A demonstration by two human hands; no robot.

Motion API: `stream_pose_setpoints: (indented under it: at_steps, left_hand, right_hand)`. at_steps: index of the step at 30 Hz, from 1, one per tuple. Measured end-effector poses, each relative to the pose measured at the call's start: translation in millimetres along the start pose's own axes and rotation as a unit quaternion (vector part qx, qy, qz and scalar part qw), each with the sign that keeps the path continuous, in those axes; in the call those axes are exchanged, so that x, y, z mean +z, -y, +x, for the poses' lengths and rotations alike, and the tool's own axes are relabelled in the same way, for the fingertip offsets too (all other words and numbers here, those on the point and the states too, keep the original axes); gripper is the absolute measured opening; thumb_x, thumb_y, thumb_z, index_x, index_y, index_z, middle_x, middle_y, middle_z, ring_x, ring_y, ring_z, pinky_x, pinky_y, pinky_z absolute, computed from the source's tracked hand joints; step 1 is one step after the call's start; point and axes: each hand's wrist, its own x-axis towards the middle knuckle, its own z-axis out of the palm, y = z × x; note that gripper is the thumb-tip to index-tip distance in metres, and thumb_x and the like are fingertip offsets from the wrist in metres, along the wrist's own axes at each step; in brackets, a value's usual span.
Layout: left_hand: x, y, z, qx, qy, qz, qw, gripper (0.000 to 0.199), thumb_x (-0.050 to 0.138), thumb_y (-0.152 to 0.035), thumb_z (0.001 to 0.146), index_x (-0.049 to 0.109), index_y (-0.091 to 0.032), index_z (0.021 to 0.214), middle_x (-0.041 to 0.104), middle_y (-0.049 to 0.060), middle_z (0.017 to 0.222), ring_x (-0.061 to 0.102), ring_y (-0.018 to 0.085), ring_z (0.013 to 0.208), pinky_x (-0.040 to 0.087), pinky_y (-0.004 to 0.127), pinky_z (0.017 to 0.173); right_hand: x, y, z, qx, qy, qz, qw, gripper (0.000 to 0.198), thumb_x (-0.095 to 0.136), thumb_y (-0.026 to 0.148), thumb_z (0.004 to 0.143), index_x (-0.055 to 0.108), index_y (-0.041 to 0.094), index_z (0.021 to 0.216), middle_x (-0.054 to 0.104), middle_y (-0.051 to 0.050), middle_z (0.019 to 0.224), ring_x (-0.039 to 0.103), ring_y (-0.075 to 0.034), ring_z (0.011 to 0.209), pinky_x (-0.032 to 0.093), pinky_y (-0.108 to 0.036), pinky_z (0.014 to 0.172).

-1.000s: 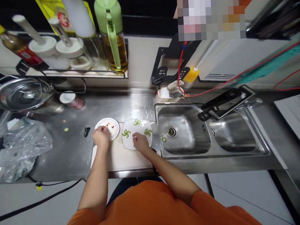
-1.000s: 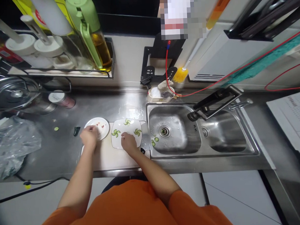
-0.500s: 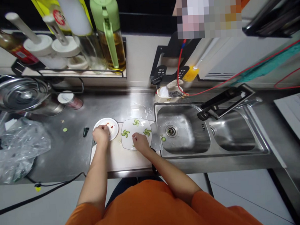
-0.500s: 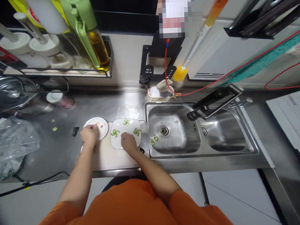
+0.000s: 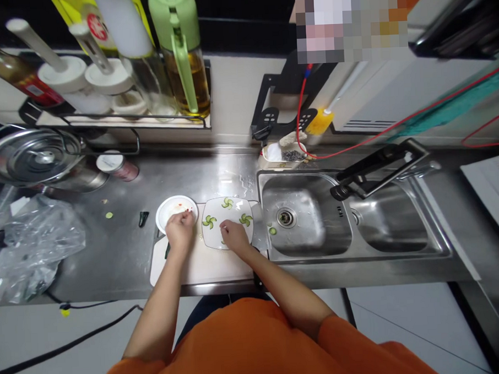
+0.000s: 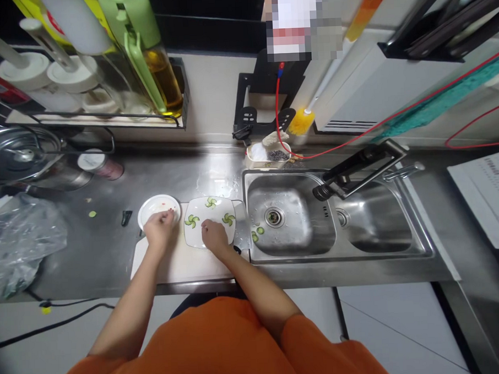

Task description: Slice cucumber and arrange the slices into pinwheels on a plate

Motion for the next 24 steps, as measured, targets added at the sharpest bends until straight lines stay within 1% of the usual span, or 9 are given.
stream_pose_setpoints:
  at_steps: [2,4,6,8,14,24]
  left_hand:
    - [8.5,-2.9,-17.7,0.057,-0.006,-0.007,0.998,0.027,0.049,-0.035,0.082,0.069,-0.017,0.081,0.069,0.008,0.085,0.060,0.019,0.085,0.043,0.029,0.084]
    - [17.3,-3.9,-32.2,0.108,0.003,-0.005,0.994,0.026,0.049,-0.034,0.084,0.069,-0.017,0.080,0.069,0.008,0.083,0.059,0.019,0.084,0.041,0.030,0.086]
    - [25.0,-3.1,-41.6,0.142,0.014,0.002,0.990,0.026,0.050,-0.035,0.085,0.068,-0.018,0.079,0.069,0.008,0.083,0.058,0.019,0.081,0.041,0.031,0.085]
    - [31.0,-0.9,-46.1,0.159,0.014,0.010,0.987,0.027,0.049,-0.036,0.086,0.068,-0.018,0.078,0.069,0.007,0.082,0.057,0.019,0.079,0.040,0.033,0.082]
    - [40.3,5.7,-49.3,0.178,-0.023,0.008,0.984,0.027,0.051,-0.036,0.086,0.069,-0.019,0.076,0.068,0.007,0.076,0.053,0.019,0.074,0.037,0.033,0.077]
    - [45.9,8.3,-50.1,0.170,-0.017,0.029,0.985,0.024,0.051,-0.034,0.086,0.069,-0.018,0.080,0.069,0.007,0.079,0.053,0.020,0.075,0.036,0.033,0.077]
  right_hand:
    - [0.3,0.7,0.5,-0.001,-0.003,-0.004,1.000,0.025,0.046,0.016,0.086,0.064,0.020,0.102,0.069,-0.002,0.089,0.060,-0.015,0.084,0.038,-0.021,0.071]
    - [1.0,0.8,1.5,-0.004,-0.012,-0.010,1.000,0.024,0.047,0.016,0.085,0.065,0.020,0.101,0.069,-0.002,0.089,0.059,-0.015,0.085,0.038,-0.022,0.072]
    - [2.4,-0.2,3.0,-0.010,-0.021,-0.008,1.000,0.023,0.047,0.016,0.085,0.065,0.019,0.098,0.068,-0.002,0.089,0.059,-0.016,0.085,0.038,-0.022,0.073]
    - [4.5,-2.2,5.0,-0.020,-0.029,0.001,0.999,0.022,0.047,0.015,0.085,0.065,0.019,0.096,0.068,-0.002,0.090,0.059,-0.016,0.085,0.038,-0.023,0.073]
    - [11.9,-6.5,9.9,-0.051,-0.057,0.022,0.997,0.019,0.048,0.012,0.082,0.065,0.018,0.089,0.067,-0.004,0.089,0.057,-0.016,0.083,0.038,-0.025,0.074]
    - [17.5,0.2,14.1,-0.111,-0.077,0.055,0.989,0.022,0.045,0.009,0.081,0.064,0.018,0.089,0.065,-0.004,0.089,0.055,-0.017,0.085,0.040,-0.027,0.078]
